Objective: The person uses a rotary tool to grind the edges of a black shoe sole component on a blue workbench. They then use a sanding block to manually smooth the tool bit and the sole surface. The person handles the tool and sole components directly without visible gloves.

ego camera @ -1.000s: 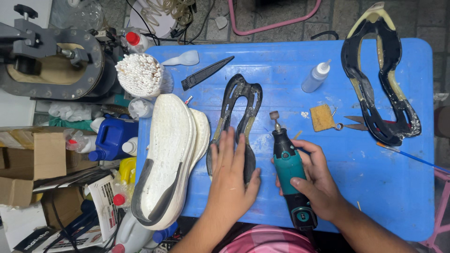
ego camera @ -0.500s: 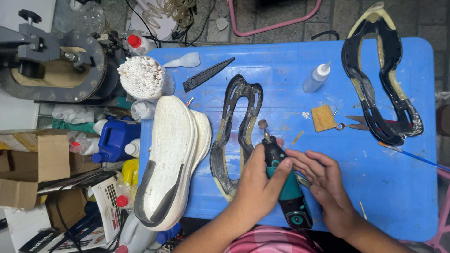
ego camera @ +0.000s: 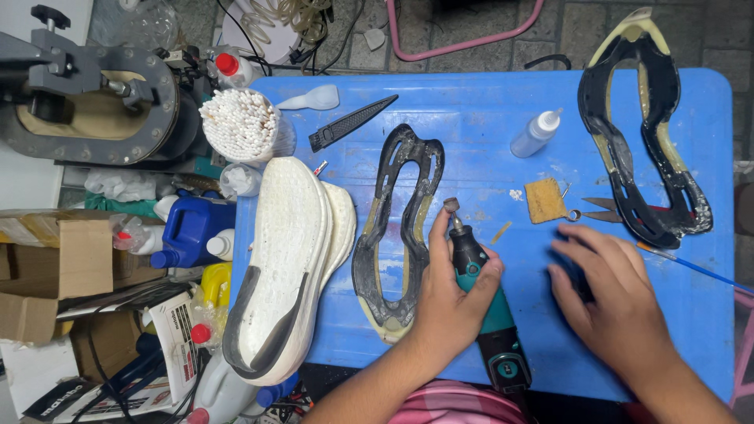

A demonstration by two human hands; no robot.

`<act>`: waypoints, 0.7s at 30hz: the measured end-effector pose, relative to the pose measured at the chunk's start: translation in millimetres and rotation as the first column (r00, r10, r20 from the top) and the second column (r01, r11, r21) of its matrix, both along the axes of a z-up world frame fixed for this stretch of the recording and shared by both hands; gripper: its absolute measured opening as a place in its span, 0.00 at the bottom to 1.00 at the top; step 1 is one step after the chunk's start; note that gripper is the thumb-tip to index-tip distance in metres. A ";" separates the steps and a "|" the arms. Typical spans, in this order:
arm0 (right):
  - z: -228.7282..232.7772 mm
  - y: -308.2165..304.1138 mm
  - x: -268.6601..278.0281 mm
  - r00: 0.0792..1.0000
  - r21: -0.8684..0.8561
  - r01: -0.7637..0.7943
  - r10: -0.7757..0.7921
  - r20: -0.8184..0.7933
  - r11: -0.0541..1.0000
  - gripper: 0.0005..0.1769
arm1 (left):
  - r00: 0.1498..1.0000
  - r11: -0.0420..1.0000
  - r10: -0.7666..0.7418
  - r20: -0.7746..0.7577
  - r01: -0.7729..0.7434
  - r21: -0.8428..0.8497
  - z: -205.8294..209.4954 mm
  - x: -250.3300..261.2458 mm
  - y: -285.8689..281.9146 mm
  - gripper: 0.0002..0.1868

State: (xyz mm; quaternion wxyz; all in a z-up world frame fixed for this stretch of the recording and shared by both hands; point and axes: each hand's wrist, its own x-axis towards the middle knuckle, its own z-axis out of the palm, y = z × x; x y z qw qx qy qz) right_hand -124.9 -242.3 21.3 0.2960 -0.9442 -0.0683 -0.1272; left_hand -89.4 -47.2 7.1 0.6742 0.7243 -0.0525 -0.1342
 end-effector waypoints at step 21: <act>17.3 2.5 73.9 0.963 0.238 -0.228 0.255 -0.092 0.944 0.25 | 0.991 0.924 -0.109 0.072 0.074 0.375 7.7 0.4 -9.4 0.61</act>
